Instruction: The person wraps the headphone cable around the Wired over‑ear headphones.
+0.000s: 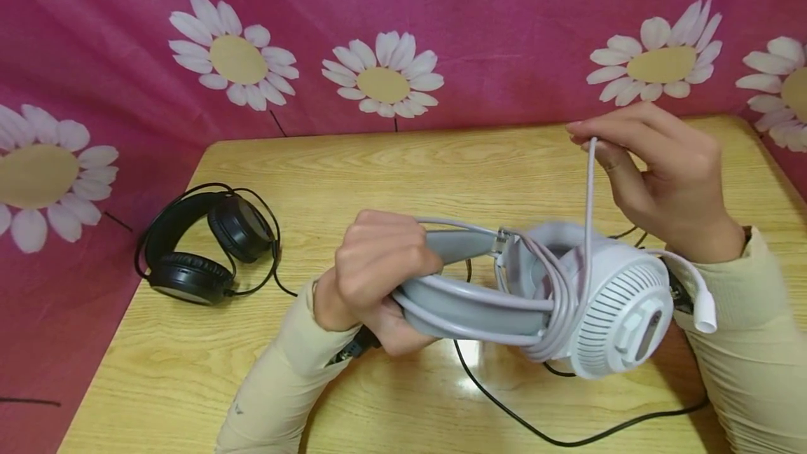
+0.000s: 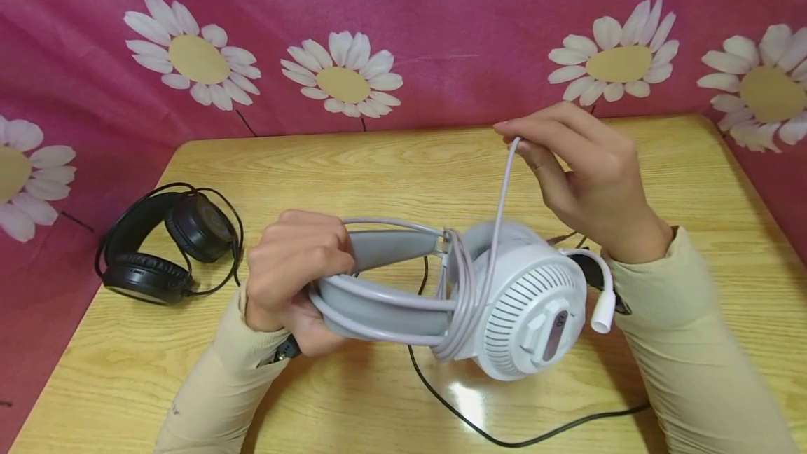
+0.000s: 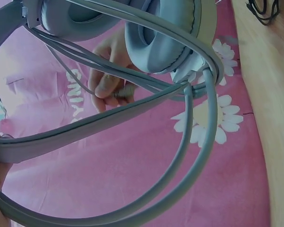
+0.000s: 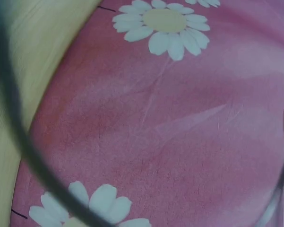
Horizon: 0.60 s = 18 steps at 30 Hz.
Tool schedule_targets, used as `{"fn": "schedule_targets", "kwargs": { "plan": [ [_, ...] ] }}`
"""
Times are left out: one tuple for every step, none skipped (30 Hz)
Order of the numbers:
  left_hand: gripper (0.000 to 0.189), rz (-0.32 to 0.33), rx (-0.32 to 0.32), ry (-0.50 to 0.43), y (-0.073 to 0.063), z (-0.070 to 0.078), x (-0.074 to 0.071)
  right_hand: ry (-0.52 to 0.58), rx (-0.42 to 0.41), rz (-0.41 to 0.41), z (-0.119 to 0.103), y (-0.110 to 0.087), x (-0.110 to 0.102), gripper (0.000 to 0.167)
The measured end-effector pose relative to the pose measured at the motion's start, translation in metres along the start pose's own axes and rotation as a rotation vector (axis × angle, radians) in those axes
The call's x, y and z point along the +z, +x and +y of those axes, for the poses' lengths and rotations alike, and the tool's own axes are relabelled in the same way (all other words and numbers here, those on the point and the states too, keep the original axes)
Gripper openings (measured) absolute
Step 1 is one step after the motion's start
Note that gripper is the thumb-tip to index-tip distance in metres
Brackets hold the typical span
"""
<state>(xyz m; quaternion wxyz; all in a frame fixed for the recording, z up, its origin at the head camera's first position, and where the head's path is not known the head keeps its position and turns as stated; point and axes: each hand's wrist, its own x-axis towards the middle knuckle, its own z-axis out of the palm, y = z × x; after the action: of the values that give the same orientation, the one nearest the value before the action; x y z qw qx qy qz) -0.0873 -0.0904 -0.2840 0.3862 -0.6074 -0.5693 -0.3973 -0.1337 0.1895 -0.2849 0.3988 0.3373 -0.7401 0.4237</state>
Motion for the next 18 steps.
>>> {"fn": "schedule_targets", "kwargs": {
  "plan": [
    [0.017,-0.003,0.006,-0.004,0.001,0.000,0.000,-0.007,-0.009,0.002,0.001,0.000,0.001,0.024],
    [0.017,-0.004,0.009,-0.006,0.001,0.001,0.000,-0.012,-0.016,0.007,0.002,-0.001,0.002,0.024],
    [0.018,-0.006,0.014,-0.010,0.002,0.001,0.000,-0.014,-0.023,0.010,0.003,-0.002,0.003,0.024],
    [0.019,-0.007,0.020,-0.013,0.002,0.001,0.000,-0.008,-0.032,0.017,0.005,-0.003,0.005,0.024],
    [0.019,-0.007,0.024,-0.016,0.002,0.002,0.000,-0.001,-0.040,0.019,0.007,-0.003,0.006,0.024],
    [0.018,-0.010,0.026,-0.019,0.002,0.002,0.000,0.006,-0.046,0.021,0.008,-0.004,0.008,0.024],
    [0.019,-0.012,0.028,-0.022,0.002,0.002,0.000,0.018,-0.052,0.020,0.008,-0.005,0.009,0.024],
    [0.018,-0.014,0.031,-0.023,0.002,0.003,0.000,0.034,-0.057,0.015,0.008,-0.006,0.011,0.024],
    [0.018,-0.018,0.039,-0.025,0.002,0.003,0.000,0.047,-0.065,0.008,0.008,-0.006,0.013,0.024],
    [0.018,-0.019,0.039,-0.024,0.001,0.003,0.000,0.061,-0.071,-0.005,0.009,-0.007,0.014,0.025],
    [0.018,-0.023,0.041,-0.023,0.001,0.004,0.000,0.072,-0.075,-0.017,0.009,-0.007,0.016,0.027],
    [0.018,-0.027,0.046,-0.023,0.001,0.003,0.000,0.078,-0.077,-0.030,0.009,-0.008,0.017,0.028],
    [0.018,-0.029,0.049,-0.020,0.001,0.003,0.000,0.084,-0.080,-0.040,0.009,-0.008,0.018,0.030],
    [0.019,-0.032,0.051,-0.018,0.001,0.003,-0.001,0.084,-0.083,-0.049,0.009,-0.009,0.019,0.031],
    [0.019,-0.034,0.051,-0.015,0.001,0.004,-0.001,0.080,-0.084,-0.057,0.009,-0.009,0.020,0.033],
    [0.018,-0.036,0.047,-0.013,0.001,0.004,-0.002,0.078,-0.085,-0.064,0.009,-0.009,0.020,0.034],
    [0.018,-0.039,0.043,-0.011,0.001,0.005,-0.002,0.075,-0.086,-0.066,0.010,-0.010,0.021,0.034],
    [0.019,-0.040,0.037,-0.010,0.001,0.005,-0.003,0.072,-0.088,-0.069,0.010,-0.011,0.022,0.035]
  ]
}}
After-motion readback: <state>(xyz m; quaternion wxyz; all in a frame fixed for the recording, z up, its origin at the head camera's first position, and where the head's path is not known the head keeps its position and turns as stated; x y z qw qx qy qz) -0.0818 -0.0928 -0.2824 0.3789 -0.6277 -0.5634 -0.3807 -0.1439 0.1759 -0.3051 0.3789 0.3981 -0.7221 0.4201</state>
